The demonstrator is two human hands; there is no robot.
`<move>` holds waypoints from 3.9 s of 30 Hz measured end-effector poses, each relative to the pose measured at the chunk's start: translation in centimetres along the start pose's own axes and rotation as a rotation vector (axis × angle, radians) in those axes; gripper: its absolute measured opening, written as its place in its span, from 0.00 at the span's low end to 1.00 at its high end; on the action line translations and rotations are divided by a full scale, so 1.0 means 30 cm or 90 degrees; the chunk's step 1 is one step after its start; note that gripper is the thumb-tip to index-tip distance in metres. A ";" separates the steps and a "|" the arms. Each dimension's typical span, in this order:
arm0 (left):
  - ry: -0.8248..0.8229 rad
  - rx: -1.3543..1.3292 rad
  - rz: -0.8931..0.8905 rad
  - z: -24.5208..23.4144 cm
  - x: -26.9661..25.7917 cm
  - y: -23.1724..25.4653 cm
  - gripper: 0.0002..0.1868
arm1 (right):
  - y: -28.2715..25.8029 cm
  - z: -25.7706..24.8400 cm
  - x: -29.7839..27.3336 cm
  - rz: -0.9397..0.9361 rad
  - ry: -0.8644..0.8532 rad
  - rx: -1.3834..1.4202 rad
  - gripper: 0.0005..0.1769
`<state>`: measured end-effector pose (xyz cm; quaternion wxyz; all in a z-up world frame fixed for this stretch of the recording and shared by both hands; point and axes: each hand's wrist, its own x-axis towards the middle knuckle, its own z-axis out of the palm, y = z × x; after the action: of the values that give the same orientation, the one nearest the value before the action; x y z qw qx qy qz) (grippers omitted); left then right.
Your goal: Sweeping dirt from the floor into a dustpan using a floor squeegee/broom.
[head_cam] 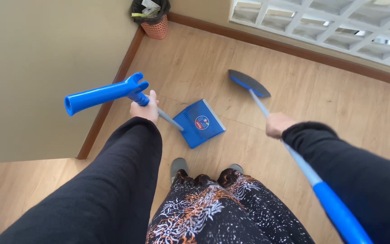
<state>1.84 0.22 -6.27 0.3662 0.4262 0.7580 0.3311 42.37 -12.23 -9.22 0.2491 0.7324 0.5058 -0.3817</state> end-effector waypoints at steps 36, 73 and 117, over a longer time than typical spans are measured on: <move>0.068 0.120 -0.076 -0.033 -0.199 -0.049 0.16 | 0.156 0.073 -0.242 0.006 -0.005 0.005 0.11; 0.108 0.046 -0.090 -0.448 -0.163 -0.317 0.16 | -0.258 0.155 -0.379 -0.060 -0.056 -0.047 0.10; 0.115 0.049 -0.094 -0.687 -0.249 -0.391 0.14 | -0.428 0.260 -0.422 -0.202 -0.063 -0.050 0.16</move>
<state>-17.40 -15.23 -3.21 0.3032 0.3510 0.8295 0.3111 25.53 -20.40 -3.22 0.2387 0.6131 0.6169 -0.4320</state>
